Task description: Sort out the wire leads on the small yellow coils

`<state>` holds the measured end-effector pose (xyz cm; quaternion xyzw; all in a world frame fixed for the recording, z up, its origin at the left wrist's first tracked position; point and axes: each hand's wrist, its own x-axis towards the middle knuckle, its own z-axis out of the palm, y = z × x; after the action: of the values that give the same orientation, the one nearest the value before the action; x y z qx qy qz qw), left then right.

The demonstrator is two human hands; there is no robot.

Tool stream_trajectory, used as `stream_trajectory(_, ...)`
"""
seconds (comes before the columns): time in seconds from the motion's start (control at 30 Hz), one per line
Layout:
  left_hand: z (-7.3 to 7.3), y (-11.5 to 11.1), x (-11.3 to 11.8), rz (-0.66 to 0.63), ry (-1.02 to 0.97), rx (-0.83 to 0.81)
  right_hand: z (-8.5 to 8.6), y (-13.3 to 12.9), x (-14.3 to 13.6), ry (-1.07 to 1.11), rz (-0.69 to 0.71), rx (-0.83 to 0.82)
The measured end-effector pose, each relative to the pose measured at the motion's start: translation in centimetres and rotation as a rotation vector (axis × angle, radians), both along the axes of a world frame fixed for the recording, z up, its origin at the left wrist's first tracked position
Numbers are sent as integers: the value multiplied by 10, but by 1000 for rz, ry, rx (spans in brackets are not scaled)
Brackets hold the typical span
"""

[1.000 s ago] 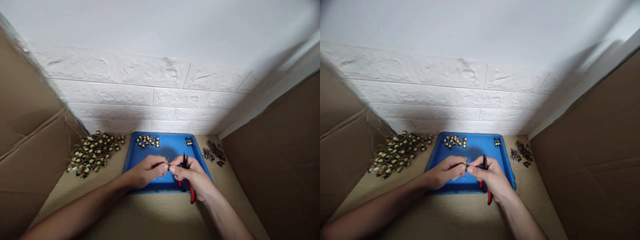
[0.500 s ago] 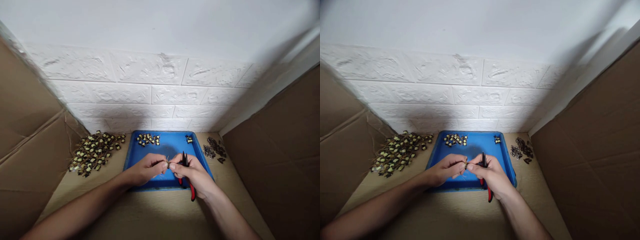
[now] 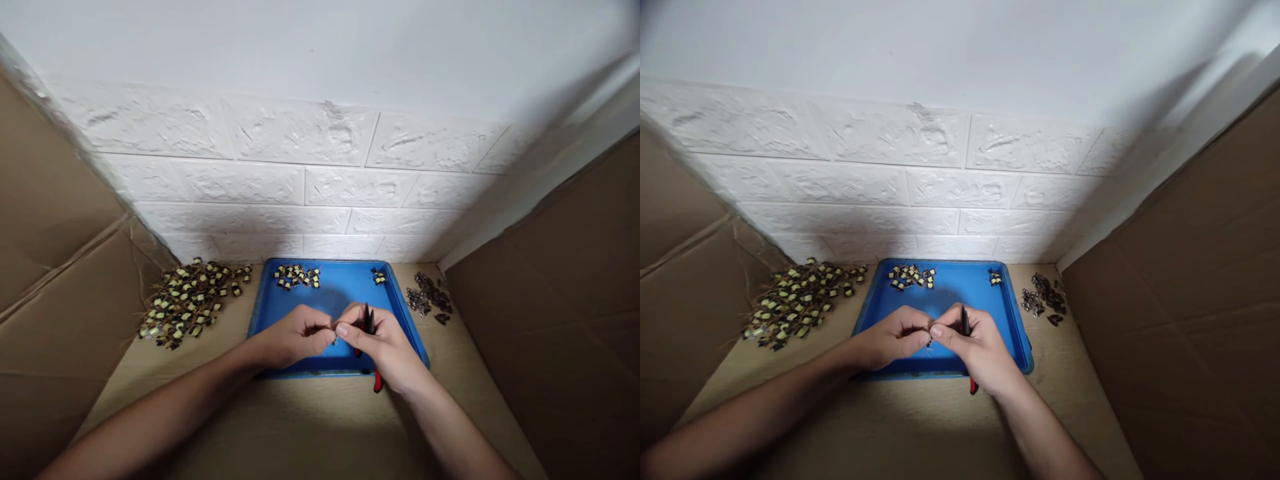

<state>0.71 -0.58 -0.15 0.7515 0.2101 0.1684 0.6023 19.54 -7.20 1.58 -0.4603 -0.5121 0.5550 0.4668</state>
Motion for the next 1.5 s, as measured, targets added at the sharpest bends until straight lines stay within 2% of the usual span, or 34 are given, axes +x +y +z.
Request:
stream_trajectory(0.2, -1, 1, -1, -5, 0, 39, -4, 1, -1, -39, 2, 12)
stream_trajectory(0.33, -1, 3, -2, 17, -21, 27, -8, 4, 6, -70, -92, 20)
stream_trajectory(0.43, -1, 3, -3, 18, -33, 28, -7, 4, 15, -136, -161, 140)
stream_trajectory(0.6, -2, 4, -5, 13, -43, -33, 0, 1, 13, -264, 81, 363)
stream_trajectory(0.67, -3, 5, -6, 3, -48, -66, 1, -1, 8, -279, 97, 400)
stream_trajectory(0.77, -6, 5, -8, 20, -89, -161, 0, -3, 3, -271, 23, 411)
stream_trajectory(0.87, -5, 3, -6, 108, -153, -234, -2, -3, 4, -287, -88, 421)
stream_trajectory(0.97, 0, -2, -2, 181, -109, -81, -3, -2, 8, -330, -130, 442)
stream_trajectory(1.03, 3, -5, 0, 184, -52, 41, -4, 0, 11, -352, -118, 440)
stream_trajectory(1.1, 4, -5, 1, 158, -19, 88, -4, 1, 14, -369, -97, 424)
stream_trajectory(1.33, 0, -2, 0, 98, -1, 80, -1, 1, 15, -393, -25, 408)
stream_trajectory(1.5, 0, -1, 0, 98, -34, 56, 2, -6, 8, -458, -67, 408)
